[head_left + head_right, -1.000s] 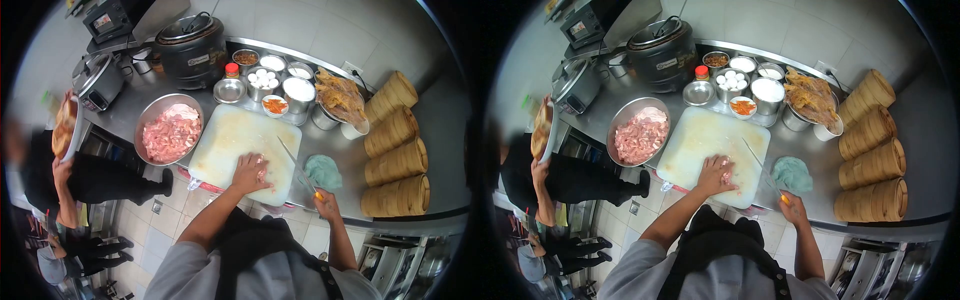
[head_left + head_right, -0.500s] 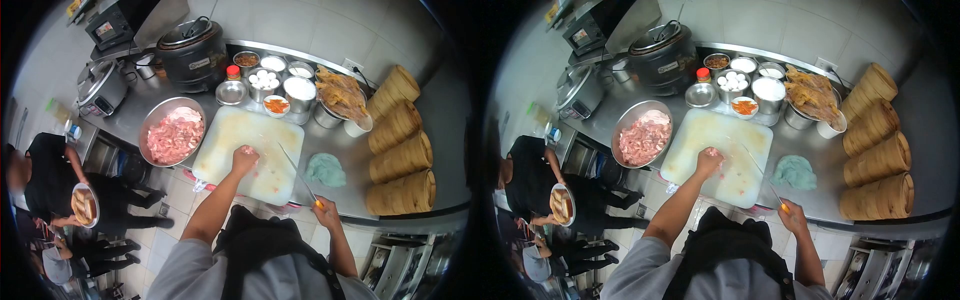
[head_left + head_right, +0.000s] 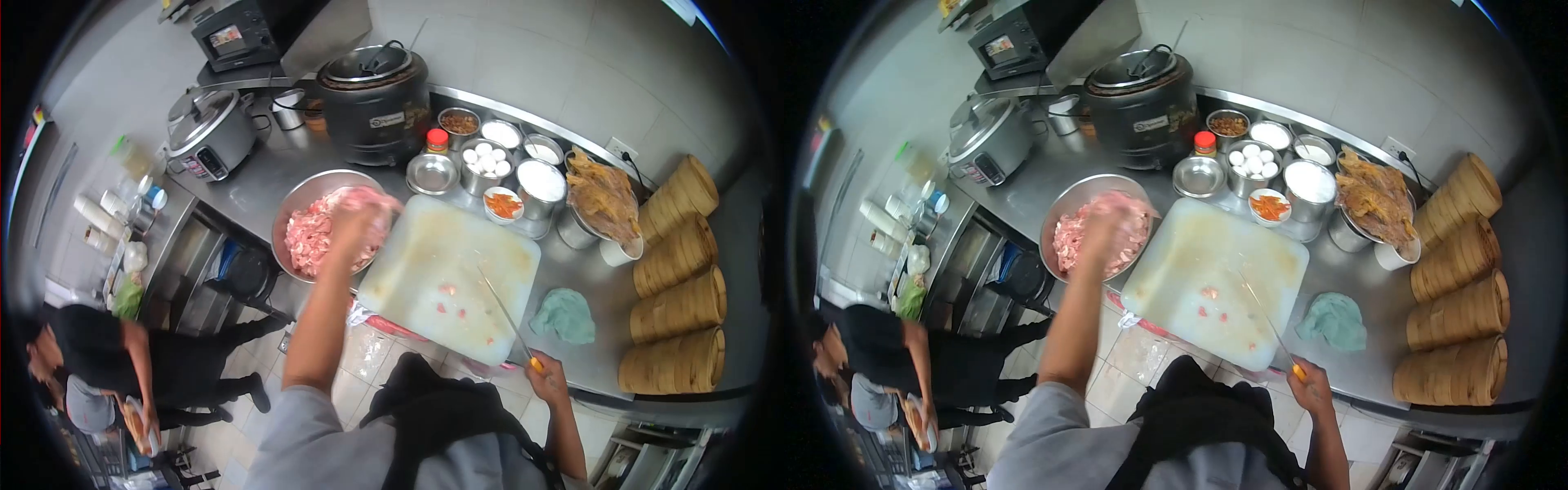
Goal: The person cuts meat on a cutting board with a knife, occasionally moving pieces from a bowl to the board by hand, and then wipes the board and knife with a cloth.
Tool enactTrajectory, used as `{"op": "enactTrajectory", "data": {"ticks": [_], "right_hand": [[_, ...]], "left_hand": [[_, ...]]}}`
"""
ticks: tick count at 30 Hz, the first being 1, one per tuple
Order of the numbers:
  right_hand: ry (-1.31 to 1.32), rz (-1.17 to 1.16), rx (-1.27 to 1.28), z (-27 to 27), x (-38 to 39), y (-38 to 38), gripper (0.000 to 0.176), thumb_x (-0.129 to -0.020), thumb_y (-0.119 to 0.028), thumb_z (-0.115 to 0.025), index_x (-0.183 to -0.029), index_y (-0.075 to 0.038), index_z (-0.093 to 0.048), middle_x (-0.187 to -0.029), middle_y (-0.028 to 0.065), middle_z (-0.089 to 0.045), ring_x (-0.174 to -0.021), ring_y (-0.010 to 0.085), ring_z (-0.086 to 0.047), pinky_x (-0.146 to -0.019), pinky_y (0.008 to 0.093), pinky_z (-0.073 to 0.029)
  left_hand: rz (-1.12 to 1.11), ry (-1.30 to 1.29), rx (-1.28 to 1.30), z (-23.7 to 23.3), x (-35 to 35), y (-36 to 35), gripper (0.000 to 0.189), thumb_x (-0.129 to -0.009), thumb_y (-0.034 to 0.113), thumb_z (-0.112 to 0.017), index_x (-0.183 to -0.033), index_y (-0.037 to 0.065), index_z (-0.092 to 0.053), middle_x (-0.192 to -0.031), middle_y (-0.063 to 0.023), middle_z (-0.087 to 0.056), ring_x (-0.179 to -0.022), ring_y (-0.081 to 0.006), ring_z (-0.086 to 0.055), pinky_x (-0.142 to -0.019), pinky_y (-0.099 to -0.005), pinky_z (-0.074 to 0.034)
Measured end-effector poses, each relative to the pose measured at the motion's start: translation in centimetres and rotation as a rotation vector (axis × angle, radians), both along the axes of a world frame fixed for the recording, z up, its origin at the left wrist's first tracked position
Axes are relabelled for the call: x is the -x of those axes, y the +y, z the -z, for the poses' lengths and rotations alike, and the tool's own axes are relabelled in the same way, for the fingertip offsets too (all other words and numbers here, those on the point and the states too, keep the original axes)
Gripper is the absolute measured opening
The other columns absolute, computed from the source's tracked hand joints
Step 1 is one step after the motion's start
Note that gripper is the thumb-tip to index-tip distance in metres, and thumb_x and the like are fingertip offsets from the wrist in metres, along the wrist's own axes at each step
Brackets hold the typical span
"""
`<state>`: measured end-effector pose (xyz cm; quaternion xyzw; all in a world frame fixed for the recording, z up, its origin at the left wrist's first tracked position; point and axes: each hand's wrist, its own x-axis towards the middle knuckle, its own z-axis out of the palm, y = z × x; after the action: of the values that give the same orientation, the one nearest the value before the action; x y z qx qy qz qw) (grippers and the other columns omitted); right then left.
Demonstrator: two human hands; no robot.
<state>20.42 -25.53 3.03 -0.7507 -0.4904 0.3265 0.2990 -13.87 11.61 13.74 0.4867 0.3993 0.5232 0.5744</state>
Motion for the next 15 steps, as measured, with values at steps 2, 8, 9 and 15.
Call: {"op": "enactTrajectory", "data": {"ticks": [2,8,9,15], "right_hand": [[-0.057,-0.007,0.031,-0.7,0.6,0.0,0.039,-0.086,-0.017,-0.066,-0.121,0.0,-0.066,-0.096,0.0227,-0.071,-0.088,0.0299,-0.072,-0.081,0.035,-0.054],[-0.273,-0.055,-0.071,-1.5,1.3,2.3,0.038,-0.088,-0.018,-0.064,-0.122,-0.002,-0.065,-0.101,0.0253,-0.069,-0.094,0.0411,-0.068,-0.084,0.0438,-0.054],[-0.337,-0.092,0.005,-2.1,1.8,3.1,0.039,-0.088,-0.018,-0.064,-0.124,-0.004,-0.064,-0.099,0.0249,-0.068,-0.092,0.0419,-0.067,-0.082,0.046,-0.054],[-0.394,-0.386,0.185,-3.7,4.7,3.8,0.042,-0.091,-0.023,-0.062,-0.132,-0.012,-0.058,-0.096,0.0231,-0.067,-0.089,0.0416,-0.067,-0.08,0.0478,-0.054]], "left_hand": [[-0.186,0.369,-0.323,3.0,5.5,5.0,0.025,-0.086,0.02,-0.07,-0.104,0.003,-0.067,-0.099,-0.0087,-0.069,-0.086,-0.0203,-0.066,-0.078,-0.0368,-0.054],[-0.089,1.22,0.001,5.7,13.5,10.3,0.043,-0.082,0.031,-0.072,-0.109,-0.002,-0.07,-0.111,-0.0247,-0.07,-0.104,-0.0394,-0.068,-0.089,-0.0419,-0.053],[-0.076,1.218,0.003,6.0,13.3,10.3,0.043,-0.082,0.031,-0.072,-0.109,-0.002,-0.07,-0.111,-0.0247,-0.07,-0.104,-0.0394,-0.068,-0.089,-0.0419,-0.053],[-0.489,1.449,-0.52,5.1,10.6,8.7,0.02,-0.086,0.024,-0.067,-0.092,0.006,-0.072,-0.101,-0.0187,-0.069,-0.096,-0.0406,-0.065,-0.085,-0.0494,-0.051]]}}
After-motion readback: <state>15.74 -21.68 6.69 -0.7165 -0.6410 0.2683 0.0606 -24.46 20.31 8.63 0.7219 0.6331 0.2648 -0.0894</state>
